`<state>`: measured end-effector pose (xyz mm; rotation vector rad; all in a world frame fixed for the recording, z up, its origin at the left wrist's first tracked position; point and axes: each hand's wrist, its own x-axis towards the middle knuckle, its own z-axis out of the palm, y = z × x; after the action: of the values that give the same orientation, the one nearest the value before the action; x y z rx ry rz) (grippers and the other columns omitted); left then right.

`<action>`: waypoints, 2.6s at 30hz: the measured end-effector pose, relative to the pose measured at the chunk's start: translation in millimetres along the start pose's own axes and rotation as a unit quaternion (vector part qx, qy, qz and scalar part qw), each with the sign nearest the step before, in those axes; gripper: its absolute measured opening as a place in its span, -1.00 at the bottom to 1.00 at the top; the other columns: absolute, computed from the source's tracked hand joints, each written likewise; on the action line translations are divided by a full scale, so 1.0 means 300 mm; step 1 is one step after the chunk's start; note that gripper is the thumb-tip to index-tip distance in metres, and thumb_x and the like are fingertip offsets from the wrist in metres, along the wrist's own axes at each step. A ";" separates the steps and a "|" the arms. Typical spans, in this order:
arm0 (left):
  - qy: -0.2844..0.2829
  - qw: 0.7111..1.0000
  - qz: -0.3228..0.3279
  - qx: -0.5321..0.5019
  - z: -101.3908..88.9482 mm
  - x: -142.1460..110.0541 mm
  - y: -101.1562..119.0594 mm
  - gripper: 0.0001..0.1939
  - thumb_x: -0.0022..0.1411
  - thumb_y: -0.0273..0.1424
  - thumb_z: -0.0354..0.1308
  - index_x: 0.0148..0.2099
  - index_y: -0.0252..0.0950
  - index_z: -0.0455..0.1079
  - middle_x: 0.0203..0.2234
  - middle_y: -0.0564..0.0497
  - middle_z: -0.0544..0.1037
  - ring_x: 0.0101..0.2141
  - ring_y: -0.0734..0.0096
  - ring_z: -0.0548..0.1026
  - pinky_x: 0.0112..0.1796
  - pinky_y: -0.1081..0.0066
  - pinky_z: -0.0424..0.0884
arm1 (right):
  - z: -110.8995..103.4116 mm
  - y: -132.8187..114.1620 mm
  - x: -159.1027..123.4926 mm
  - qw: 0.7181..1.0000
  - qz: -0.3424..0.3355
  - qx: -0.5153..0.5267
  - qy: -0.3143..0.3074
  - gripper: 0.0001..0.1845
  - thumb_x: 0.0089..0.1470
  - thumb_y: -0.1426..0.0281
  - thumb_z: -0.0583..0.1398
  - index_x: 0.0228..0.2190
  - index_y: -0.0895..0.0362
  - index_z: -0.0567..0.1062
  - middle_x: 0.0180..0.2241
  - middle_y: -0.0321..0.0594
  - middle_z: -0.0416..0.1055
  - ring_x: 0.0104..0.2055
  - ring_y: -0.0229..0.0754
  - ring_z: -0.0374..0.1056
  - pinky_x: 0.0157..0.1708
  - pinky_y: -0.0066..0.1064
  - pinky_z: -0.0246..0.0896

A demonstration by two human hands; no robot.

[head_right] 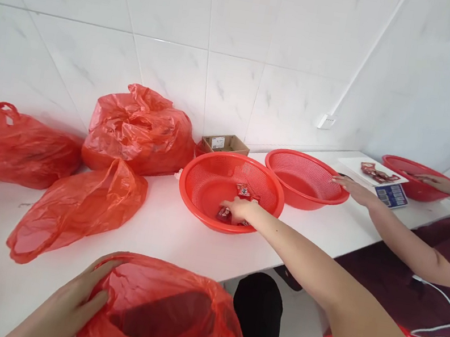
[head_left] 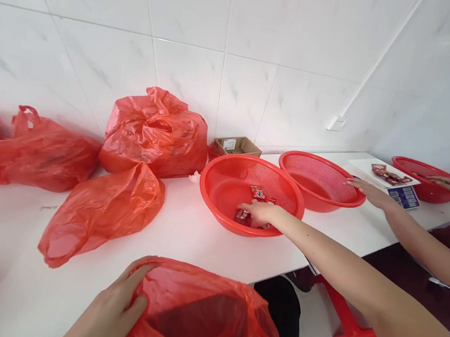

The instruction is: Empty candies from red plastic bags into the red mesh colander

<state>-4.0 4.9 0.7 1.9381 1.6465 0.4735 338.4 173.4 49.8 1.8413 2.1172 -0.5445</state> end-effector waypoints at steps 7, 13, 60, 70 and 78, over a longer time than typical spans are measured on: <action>0.013 0.991 -0.019 -0.134 -0.018 0.067 0.029 -0.38 0.08 -0.38 0.00 0.22 -0.31 0.33 0.19 -0.14 0.41 0.21 0.06 0.31 0.22 0.09 0.15 | -0.023 0.004 0.007 0.998 -0.030 0.055 0.003 -0.69 -0.18 0.48 0.32 -0.27 0.16 0.53 -0.13 0.00 0.43 -0.15 0.08 0.44 -0.22 -0.19 0.31; 0.054 0.982 -0.033 -0.179 -0.028 0.125 0.056 -0.32 0.05 -0.35 0.04 0.25 -0.39 0.28 0.19 -0.20 0.40 0.19 0.00 0.33 0.21 0.04 0.14 | -0.087 -0.144 -0.191 0.917 -0.217 0.331 0.057 -0.68 0.27 0.29 -0.05 -0.04 0.13 0.32 -0.08 -0.09 0.45 -0.24 -0.24 0.47 -0.35 -0.45 0.36; 0.064 0.982 -0.021 -0.178 0.024 0.137 0.013 -0.36 0.24 -0.23 0.06 0.34 -0.24 0.15 0.27 -0.15 0.26 0.26 0.10 0.23 0.24 0.09 0.13 | 0.024 -0.225 -0.200 0.855 -0.272 0.441 -0.036 -0.70 0.07 0.21 0.28 -0.24 0.11 0.39 -0.34 -0.21 0.55 -0.35 -0.16 0.50 -0.33 -0.36 0.40; 0.082 0.981 -0.009 -0.175 0.036 0.117 -0.004 -0.31 0.12 -0.41 0.01 0.33 -0.25 0.16 0.30 -0.06 0.25 0.32 0.15 0.11 0.29 0.07 -0.01 | 0.051 -0.296 -0.216 0.928 -0.233 0.258 0.136 -0.60 0.14 0.16 0.20 -0.01 0.00 0.40 -0.10 -0.19 0.51 -0.15 -0.14 0.46 -0.20 -0.36 0.29; 0.125 0.970 -0.008 -0.208 0.071 0.104 -0.010 -0.40 0.21 -0.37 -0.03 0.30 -0.24 0.20 0.30 -0.07 0.24 0.32 0.18 0.12 0.30 0.13 0.00 | -0.022 0.093 -0.030 0.993 0.007 -0.047 -0.111 -0.56 -0.30 0.41 0.43 -0.28 0.20 0.54 -0.31 -0.04 0.51 -0.28 0.09 0.45 -0.41 -0.30 0.21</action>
<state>12.0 31.9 -20.5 1.6019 1.5540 1.0046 367.4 171.8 56.9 1.6599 1.9486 -0.6038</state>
